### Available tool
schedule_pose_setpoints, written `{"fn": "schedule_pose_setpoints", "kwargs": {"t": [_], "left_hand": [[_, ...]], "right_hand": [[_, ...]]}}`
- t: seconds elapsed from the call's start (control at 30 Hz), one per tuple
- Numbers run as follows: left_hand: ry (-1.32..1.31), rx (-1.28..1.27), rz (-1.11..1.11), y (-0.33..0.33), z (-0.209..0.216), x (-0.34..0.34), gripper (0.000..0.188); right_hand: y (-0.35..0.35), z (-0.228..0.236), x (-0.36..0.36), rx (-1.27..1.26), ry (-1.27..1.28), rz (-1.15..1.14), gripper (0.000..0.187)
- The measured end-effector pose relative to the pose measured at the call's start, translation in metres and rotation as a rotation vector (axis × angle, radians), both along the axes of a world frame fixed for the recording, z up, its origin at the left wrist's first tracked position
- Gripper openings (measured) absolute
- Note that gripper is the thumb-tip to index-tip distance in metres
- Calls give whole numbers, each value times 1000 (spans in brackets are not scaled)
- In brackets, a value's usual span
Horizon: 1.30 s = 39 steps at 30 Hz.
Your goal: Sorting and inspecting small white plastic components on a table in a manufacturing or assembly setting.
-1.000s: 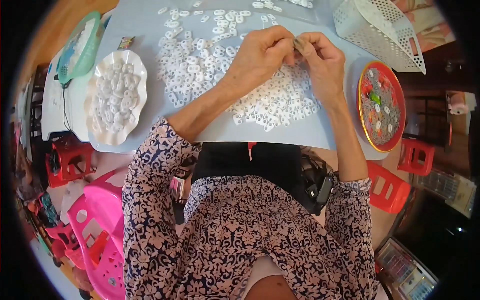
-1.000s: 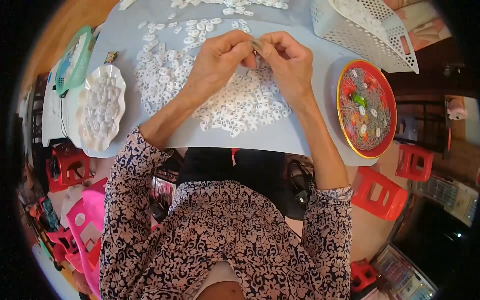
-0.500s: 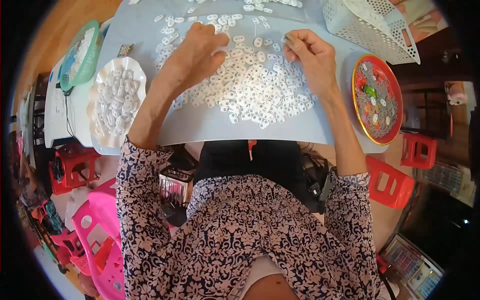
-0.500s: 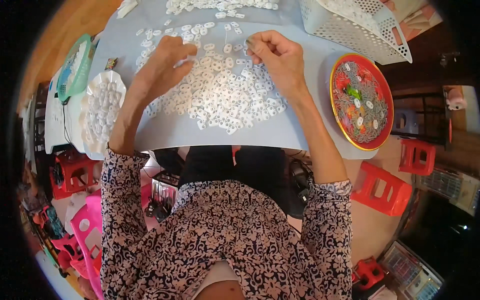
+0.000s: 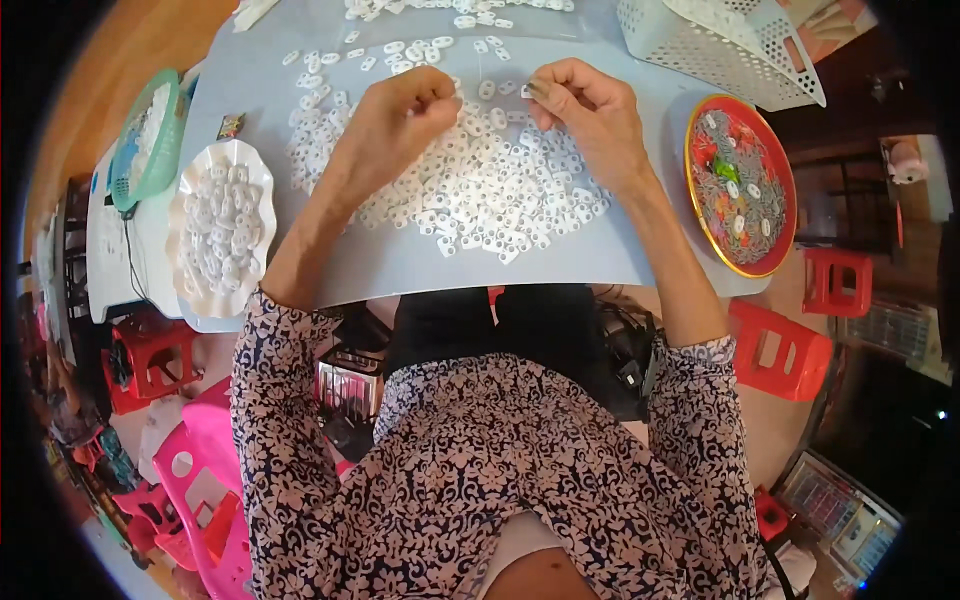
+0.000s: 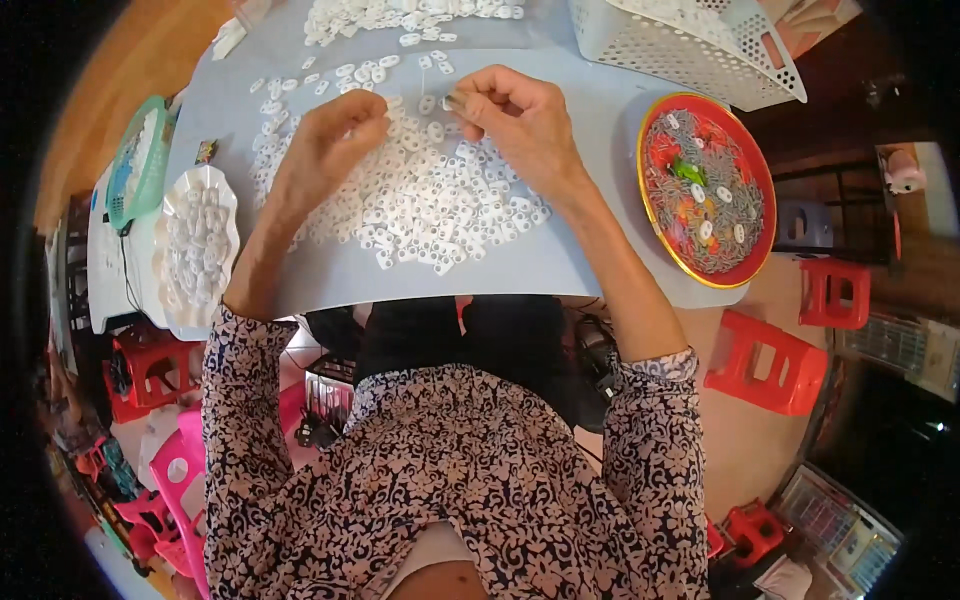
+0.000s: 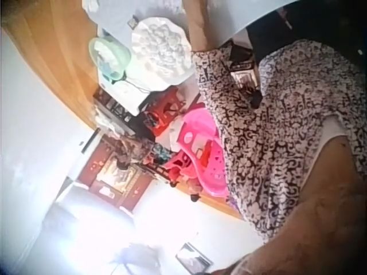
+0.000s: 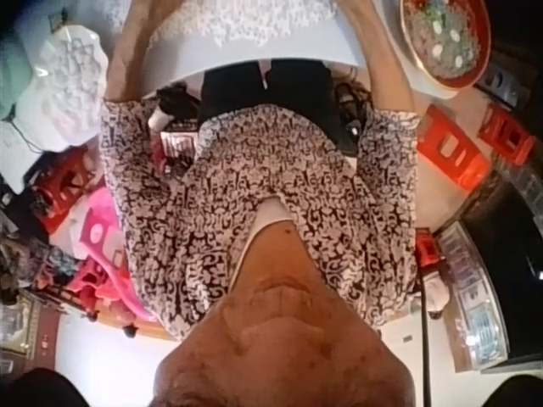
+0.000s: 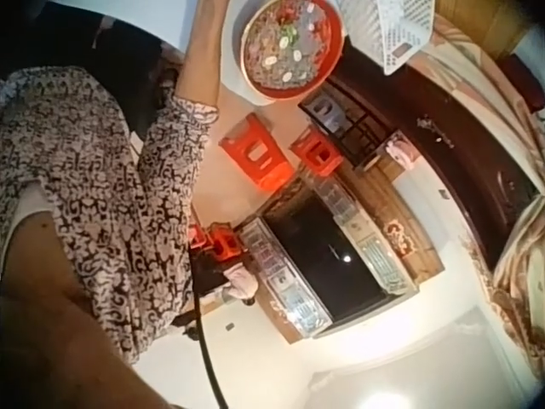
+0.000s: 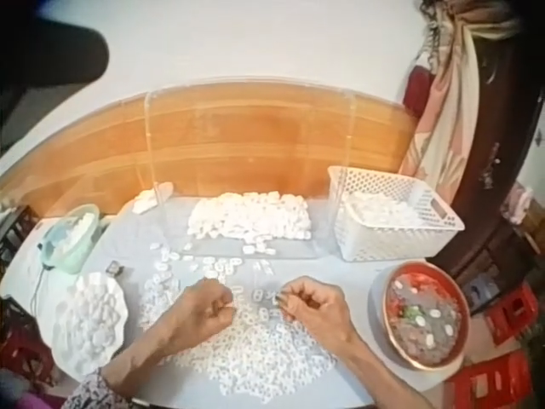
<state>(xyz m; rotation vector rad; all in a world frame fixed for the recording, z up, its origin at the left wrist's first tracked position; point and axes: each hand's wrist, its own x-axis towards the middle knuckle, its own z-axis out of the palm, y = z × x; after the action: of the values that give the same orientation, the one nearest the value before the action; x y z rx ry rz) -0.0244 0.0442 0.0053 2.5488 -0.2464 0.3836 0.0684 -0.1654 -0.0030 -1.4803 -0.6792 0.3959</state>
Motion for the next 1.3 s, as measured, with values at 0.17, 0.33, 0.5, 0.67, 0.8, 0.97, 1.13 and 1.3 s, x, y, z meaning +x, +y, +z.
{"fn": "schedule_pose_setpoints", "kwargs": {"t": [0.17, 0.33, 0.5, 0.67, 0.8, 0.97, 1.13, 1.3], "left_hand": [[286, -1019, -18, -16, 6, 15, 25], [318, -1189, 12, -34, -3, 27, 24], [280, -1104, -31, -41, -5, 29, 22], [196, -955, -53, -45, -6, 26, 24], [192, -961, -21, -47, -5, 25, 25], [170, -986, 7, -52, -1, 22, 25], [130, -976, -41, -52, -3, 23, 23], [165, -936, 27, -47, -7, 24, 22]], "right_hand": [[0, 1, 1, 85, 77, 3, 13], [0, -1, 4, 168, 125, 8, 14], [-2, 1, 4, 131, 74, -30, 15], [2, 3, 3, 191, 60, -70, 14], [2, 0, 4, 203, 46, -44, 14], [2, 0, 4, 174, -11, -46, 14], [4, -1, 3, 153, -95, -61, 13], [2, -1, 1, 121, -45, -76, 14]]}}
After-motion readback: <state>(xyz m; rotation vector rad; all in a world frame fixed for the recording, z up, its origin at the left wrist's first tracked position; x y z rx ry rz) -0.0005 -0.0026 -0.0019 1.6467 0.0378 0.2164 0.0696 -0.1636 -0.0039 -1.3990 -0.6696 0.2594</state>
